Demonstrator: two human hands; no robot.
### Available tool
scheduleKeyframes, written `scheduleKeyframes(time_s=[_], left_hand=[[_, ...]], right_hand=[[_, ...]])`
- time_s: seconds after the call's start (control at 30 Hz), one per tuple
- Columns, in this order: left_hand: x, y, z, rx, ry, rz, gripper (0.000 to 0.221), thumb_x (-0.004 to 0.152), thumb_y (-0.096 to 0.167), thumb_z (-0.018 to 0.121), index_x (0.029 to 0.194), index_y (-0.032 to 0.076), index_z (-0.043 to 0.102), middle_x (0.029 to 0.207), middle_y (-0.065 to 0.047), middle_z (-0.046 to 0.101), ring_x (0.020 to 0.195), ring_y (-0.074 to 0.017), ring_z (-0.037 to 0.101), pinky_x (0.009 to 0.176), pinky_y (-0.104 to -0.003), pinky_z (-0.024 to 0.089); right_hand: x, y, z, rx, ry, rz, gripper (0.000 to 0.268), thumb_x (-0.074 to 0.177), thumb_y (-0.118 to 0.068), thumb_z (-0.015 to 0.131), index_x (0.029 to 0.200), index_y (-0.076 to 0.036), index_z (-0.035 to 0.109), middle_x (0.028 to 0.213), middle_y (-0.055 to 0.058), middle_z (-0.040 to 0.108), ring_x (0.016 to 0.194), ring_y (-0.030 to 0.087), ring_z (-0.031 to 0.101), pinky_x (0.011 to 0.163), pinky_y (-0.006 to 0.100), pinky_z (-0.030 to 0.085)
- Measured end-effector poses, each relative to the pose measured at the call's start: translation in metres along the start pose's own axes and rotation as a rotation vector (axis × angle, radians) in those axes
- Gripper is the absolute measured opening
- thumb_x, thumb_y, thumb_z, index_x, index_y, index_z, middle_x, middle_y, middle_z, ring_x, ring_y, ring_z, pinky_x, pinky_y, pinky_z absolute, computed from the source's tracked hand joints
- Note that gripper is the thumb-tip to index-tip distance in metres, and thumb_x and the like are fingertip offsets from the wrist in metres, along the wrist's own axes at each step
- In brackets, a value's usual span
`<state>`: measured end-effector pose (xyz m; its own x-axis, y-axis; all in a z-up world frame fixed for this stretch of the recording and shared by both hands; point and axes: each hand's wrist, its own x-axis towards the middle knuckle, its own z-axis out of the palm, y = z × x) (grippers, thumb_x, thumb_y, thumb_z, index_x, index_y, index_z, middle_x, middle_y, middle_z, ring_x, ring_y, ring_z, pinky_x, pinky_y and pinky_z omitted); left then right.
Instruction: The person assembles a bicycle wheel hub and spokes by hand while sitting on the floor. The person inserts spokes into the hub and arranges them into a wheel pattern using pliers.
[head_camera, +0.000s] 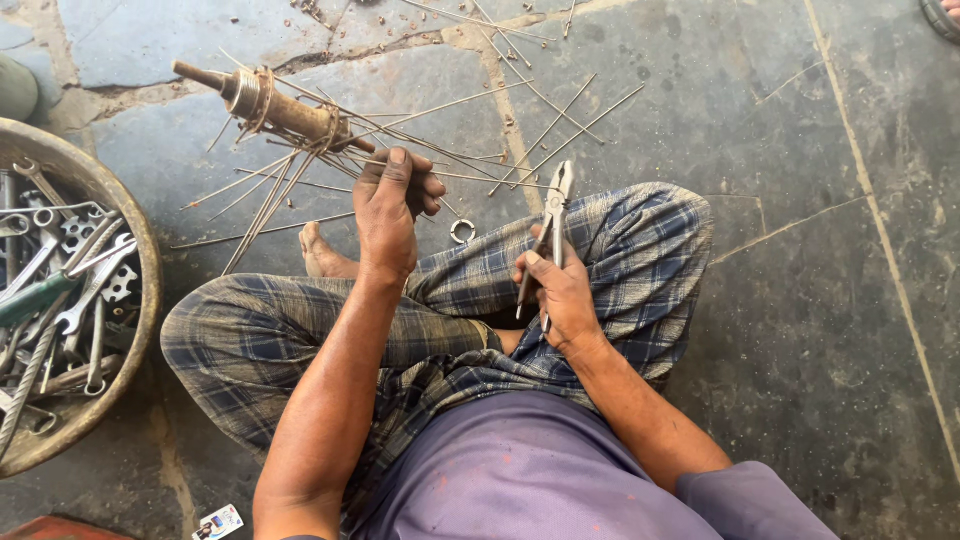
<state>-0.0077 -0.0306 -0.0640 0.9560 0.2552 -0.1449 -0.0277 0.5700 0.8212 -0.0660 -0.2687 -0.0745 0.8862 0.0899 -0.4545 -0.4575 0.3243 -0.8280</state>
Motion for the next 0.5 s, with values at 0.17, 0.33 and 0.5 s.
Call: scheduleKeyframes(time_s=[0.17,0.33,0.5], left_hand=[[0.003,-0.001,-0.001,-0.046,0.011,0.024,0.035,0.107,0.036,0.058,0.097,0.003,0.066,0.081,-0.008,0.069,0.073,-0.0168,0.068,0.063,-0.028,0.054],[0.010,0.004,-0.009,-0.065,-0.026,0.044,0.035,0.108,0.035,0.059,0.098,0.002,0.067,0.083,-0.009,0.069,0.076,-0.0194,0.070,0.068,-0.032,0.056],[0.008,-0.004,-0.010,-0.092,-0.050,0.039,0.033,0.109,0.030,0.057,0.102,0.000,0.069,0.086,-0.011,0.071,0.078,-0.0218,0.070,0.070,-0.034,0.056]], right_hand=[[-0.011,-0.021,0.003,0.354,-0.216,0.070,0.038,0.099,-0.003,0.061,0.135,0.000,0.051,0.094,0.011,0.062,0.084,0.021,0.065,0.072,0.036,0.057],[-0.027,-0.043,0.014,0.695,-0.589,0.130,0.050,0.095,-0.004,0.063,0.143,-0.001,0.050,0.101,0.012,0.061,0.090,0.022,0.063,0.079,0.037,0.054],[-0.030,-0.062,0.028,0.980,-0.833,0.164,0.047,0.095,-0.005,0.062,0.141,0.000,0.054,0.101,0.013,0.063,0.089,0.022,0.064,0.076,0.035,0.056]])
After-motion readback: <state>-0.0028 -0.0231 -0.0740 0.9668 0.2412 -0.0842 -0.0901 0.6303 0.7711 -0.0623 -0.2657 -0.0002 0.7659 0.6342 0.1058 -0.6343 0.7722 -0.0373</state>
